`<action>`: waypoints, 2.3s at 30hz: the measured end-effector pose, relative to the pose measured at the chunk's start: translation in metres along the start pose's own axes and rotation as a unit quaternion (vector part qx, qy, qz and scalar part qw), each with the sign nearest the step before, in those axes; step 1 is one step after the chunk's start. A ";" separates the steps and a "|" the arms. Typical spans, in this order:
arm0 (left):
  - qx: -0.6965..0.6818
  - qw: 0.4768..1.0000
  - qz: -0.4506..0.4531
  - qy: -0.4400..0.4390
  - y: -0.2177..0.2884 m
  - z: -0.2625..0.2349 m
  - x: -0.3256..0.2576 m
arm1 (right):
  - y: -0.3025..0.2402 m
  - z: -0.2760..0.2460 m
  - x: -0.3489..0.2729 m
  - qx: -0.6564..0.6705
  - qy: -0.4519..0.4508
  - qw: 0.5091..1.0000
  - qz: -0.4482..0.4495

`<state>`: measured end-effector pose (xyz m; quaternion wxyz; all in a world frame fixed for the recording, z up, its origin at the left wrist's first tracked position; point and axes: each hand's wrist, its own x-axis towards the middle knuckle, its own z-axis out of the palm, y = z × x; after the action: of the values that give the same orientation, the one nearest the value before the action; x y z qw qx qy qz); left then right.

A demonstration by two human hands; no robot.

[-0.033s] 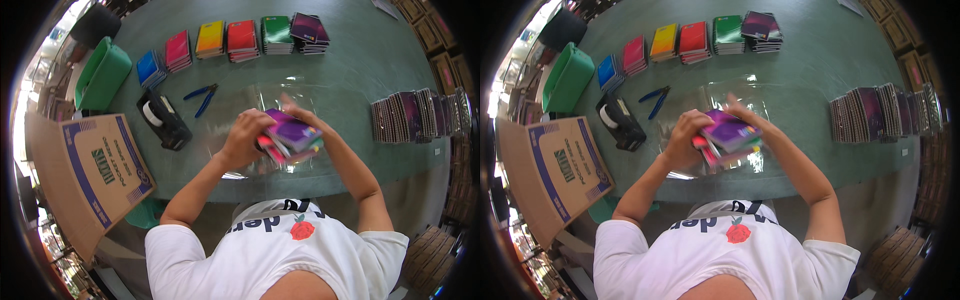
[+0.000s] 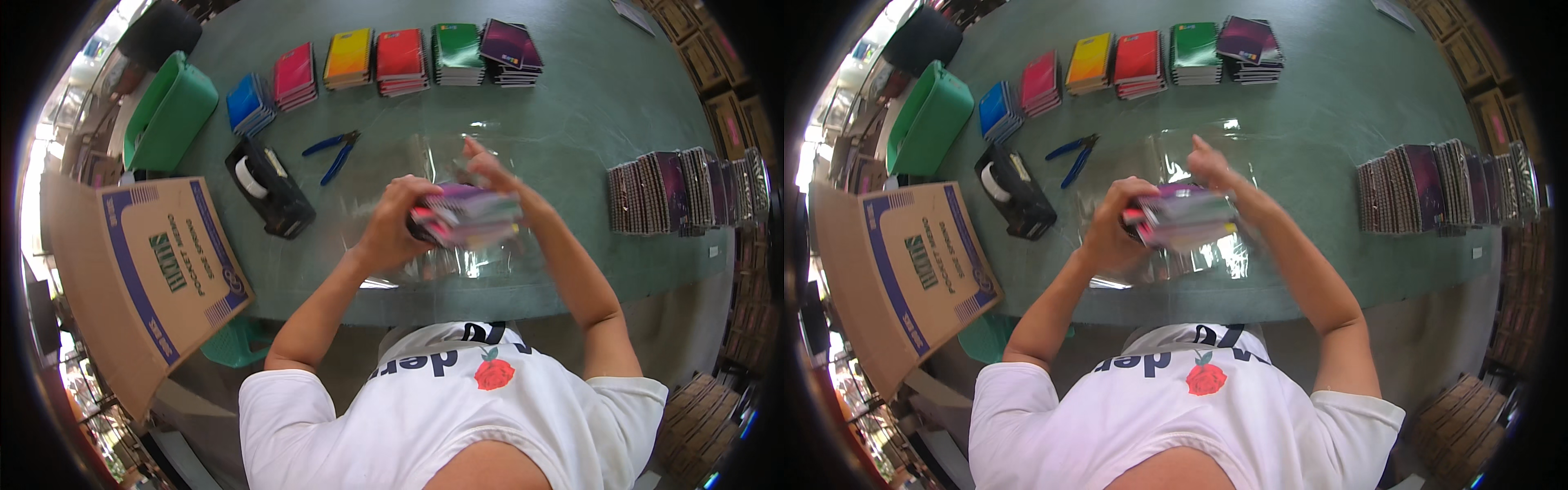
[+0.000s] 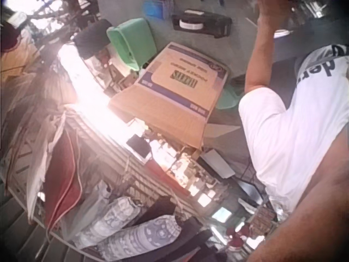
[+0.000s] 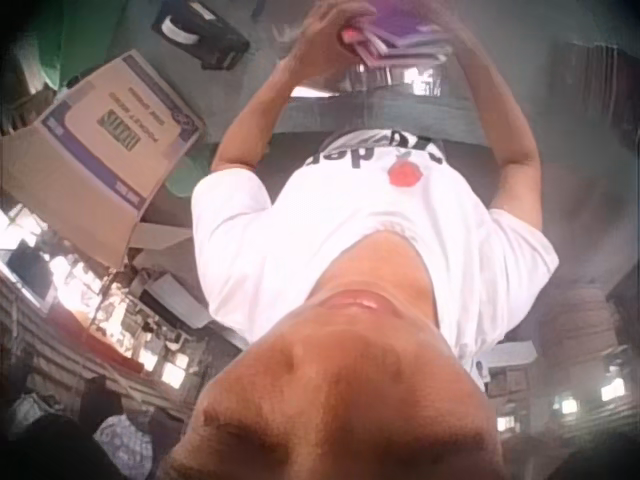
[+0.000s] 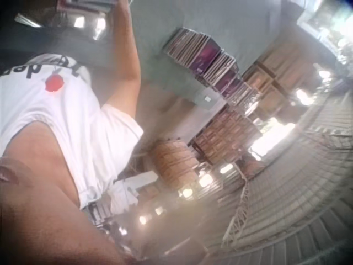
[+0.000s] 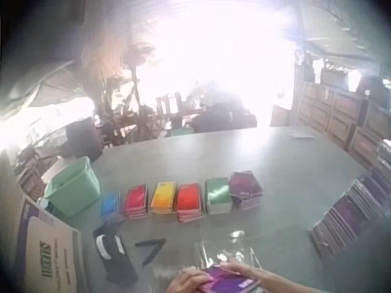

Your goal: The person picks up notebooks of different colors from a table, stacks them, places them into a clear plastic bag, and then seals the bag with tape.

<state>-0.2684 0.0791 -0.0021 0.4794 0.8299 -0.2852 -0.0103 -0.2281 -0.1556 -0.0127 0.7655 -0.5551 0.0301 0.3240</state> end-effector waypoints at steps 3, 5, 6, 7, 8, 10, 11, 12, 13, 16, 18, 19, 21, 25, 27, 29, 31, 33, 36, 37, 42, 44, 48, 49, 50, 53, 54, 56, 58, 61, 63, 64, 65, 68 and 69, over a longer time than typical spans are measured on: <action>-0.101 0.979 -0.130 0.119 -0.008 0.006 -0.025 | 0.029 0.000 -0.003 -0.017 -0.175 0.977 -0.119; -0.210 0.947 -0.172 0.170 -0.018 0.027 -0.036 | 0.057 0.033 -0.007 -0.126 -0.079 0.974 -0.173; -0.189 0.951 -0.170 0.178 -0.019 0.035 -0.035 | 0.070 0.050 -0.003 -0.189 0.035 0.963 -0.191; -0.168 0.953 -0.168 0.186 -0.021 0.041 -0.033 | 0.072 0.053 -0.002 -0.155 0.045 0.969 -0.186; -0.144 0.957 -0.165 0.190 -0.020 0.040 -0.032 | 0.063 0.058 0.000 -0.118 0.057 0.974 -0.182; -0.159 0.956 -0.160 0.189 -0.018 0.033 -0.039 | 0.058 0.058 0.002 -0.103 0.049 0.960 -0.257; -0.157 0.956 -0.130 0.209 -0.017 0.032 -0.045 | 0.056 0.050 -0.001 -0.127 0.031 0.934 -0.333; -0.155 0.956 -0.100 0.228 -0.018 0.033 -0.050 | 0.054 0.046 -0.001 -0.149 0.014 0.901 -0.408; -0.079 0.966 -0.095 0.225 -0.027 0.039 -0.055 | 0.056 0.046 0.003 -0.188 0.007 0.877 -0.441; -0.164 0.953 -0.129 0.218 -0.022 0.064 -0.048 | 0.056 0.049 0.000 -0.170 -0.030 0.931 -0.323; -0.168 0.955 -0.102 0.223 -0.028 0.060 -0.049 | 0.053 0.044 -0.002 -0.147 -0.033 0.930 -0.335; -0.182 0.954 -0.106 0.211 -0.030 0.059 -0.050 | 0.052 0.044 -0.001 -0.152 -0.038 0.921 -0.357; -0.160 0.961 -0.123 0.188 -0.038 0.065 -0.053 | 0.058 0.051 0.001 -0.169 -0.034 0.916 -0.362; 0.002 0.972 -0.100 0.211 -0.025 0.054 -0.054 | 0.051 0.040 -0.004 -0.158 -0.006 0.901 -0.403; 0.151 0.966 -0.048 0.206 0.002 0.031 -0.052 | 0.043 0.033 -0.008 -0.173 -0.020 0.900 -0.399; 0.348 0.926 0.001 0.149 0.018 0.020 -0.053 | 0.042 0.033 -0.009 -0.194 -0.022 0.907 -0.374; 0.369 0.917 0.031 0.146 0.015 0.018 -0.060 | 0.043 0.039 -0.009 -0.221 -0.014 0.918 -0.330; 0.304 0.940 0.011 0.155 0.015 0.011 -0.059 | 0.047 0.036 -0.006 -0.210 -0.028 0.919 -0.333; 0.071 0.978 -0.076 0.181 0.018 0.017 -0.056 | 0.048 0.048 -0.004 -0.165 -0.021 0.921 -0.353; -0.006 0.978 -0.084 0.190 0.013 0.036 -0.049 | 0.050 0.050 -0.001 -0.162 -0.005 0.923 -0.349; -0.051 0.971 -0.138 0.190 0.000 0.037 -0.036 | 0.050 0.036 -0.009 -0.260 0.000 0.906 -0.335; 0.035 0.977 -0.181 0.107 -0.005 0.030 -0.035 | 0.045 0.035 -0.007 -0.204 -0.043 0.916 -0.342; -0.042 0.973 -0.209 0.087 -0.024 0.032 -0.044 | 0.037 0.027 -0.007 -0.225 -0.090 0.914 -0.324; -0.060 0.971 -0.212 0.093 -0.025 0.037 -0.048 | 0.037 0.026 -0.007 -0.230 -0.099 0.913 -0.322; -0.077 0.969 -0.214 0.096 -0.027 0.041 -0.050 | 0.044 0.029 -0.007 -0.228 -0.061 0.909 -0.344; 0.044 0.983 -0.127 0.125 -0.030 0.051 -0.050 | 0.073 0.043 -0.001 -0.224 0.015 0.889 -0.400; 0.010 0.985 -0.119 0.125 -0.031 0.051 -0.051 | 0.078 0.043 0.001 -0.226 0.019 0.880 -0.417; -0.058 0.986 -0.101 0.122 -0.032 0.049 -0.052 | 0.086 0.041 0.004 -0.242 0.023 0.871 -0.427; -0.025 0.987 -0.090 0.134 -0.056 0.058 -0.063 | 0.090 0.036 0.011 -0.273 0.016 0.869 -0.413; 0.045 0.990 -0.091 0.099 -0.049 0.058 -0.053 | 0.100 0.022 0.009 -0.352 0.041 0.884 -0.306; 0.029 0.990 -0.105 0.086 -0.048 0.060 -0.053 | 0.102 0.017 0.006 -0.302 0.014 0.891 -0.338; -0.016 0.990 -0.110 0.089 -0.054 0.066 -0.055 | 0.103 0.014 0.005 -0.277 0.000 0.893 -0.354; -0.057 0.988 -0.115 0.090 -0.055 0.066 -0.054 | 0.106 0.010 0.006 -0.324 0.026 0.893 -0.310; -0.040 0.994 -0.065 0.078 -0.055 0.063 -0.052 | 0.113 0.006 0.005 -0.404 0.042 0.836 -0.370; -0.018 0.996 -0.047 0.074 -0.053 0.062 -0.051 | 0.110 0.005 0.004 -0.429 0.039 0.840 -0.330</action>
<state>-0.3042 0.0749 -0.0912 0.5126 0.8324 -0.2092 0.0231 -0.2844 -0.1305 -0.1036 0.5104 -0.8174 -0.2668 0.0107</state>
